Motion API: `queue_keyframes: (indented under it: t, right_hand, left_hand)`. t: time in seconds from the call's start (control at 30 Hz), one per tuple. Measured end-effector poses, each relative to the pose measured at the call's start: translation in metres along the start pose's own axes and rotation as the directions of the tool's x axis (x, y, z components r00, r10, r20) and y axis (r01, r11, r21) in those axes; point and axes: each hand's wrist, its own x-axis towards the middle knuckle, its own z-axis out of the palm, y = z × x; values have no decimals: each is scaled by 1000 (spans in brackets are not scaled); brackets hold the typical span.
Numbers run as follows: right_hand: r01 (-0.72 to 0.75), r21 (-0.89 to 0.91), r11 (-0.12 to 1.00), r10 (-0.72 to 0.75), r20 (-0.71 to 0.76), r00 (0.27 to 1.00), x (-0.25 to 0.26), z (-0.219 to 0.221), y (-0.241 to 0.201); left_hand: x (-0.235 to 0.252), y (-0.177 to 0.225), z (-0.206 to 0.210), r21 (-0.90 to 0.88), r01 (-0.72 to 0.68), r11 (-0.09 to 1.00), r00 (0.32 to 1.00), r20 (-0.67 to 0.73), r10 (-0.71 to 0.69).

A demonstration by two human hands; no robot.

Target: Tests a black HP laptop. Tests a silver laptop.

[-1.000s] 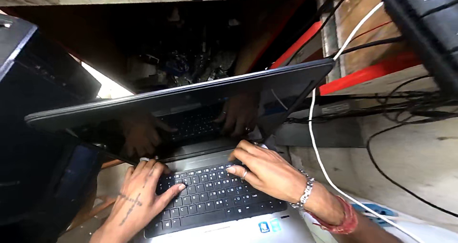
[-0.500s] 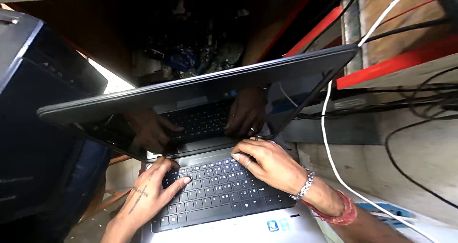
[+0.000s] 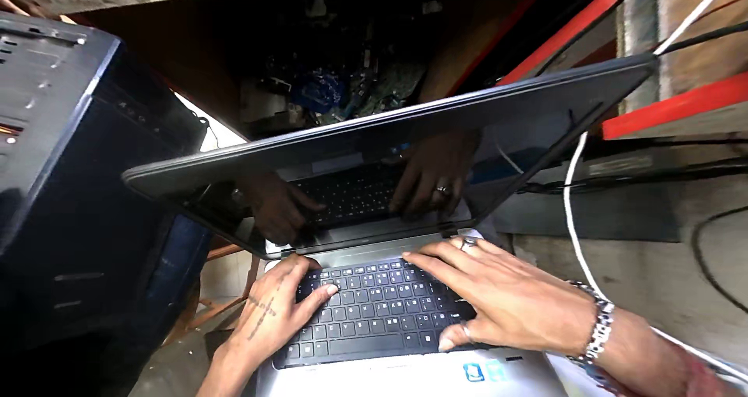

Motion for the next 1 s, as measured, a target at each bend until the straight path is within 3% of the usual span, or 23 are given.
queue_keyframes:
  t: [0.2, 0.37, 1.0]
  right_hand:
    - [-17, -31, 999, 18, 22, 1000, 0, -5, 4]
    - [-14, 78, 997, 9, 56, 998, 7, -9, 5]
    - [95, 151, 984, -91, -35, 995, 13, -5, 17]
  left_hand:
    - [-1, -1, 3, 19, -13, 1000, 1000, -23, 14]
    - [-2, -1, 2, 9, -34, 999, 998, -44, 35]
    - [0, 8, -13, 11, -12, 1000, 999, 34, 12]
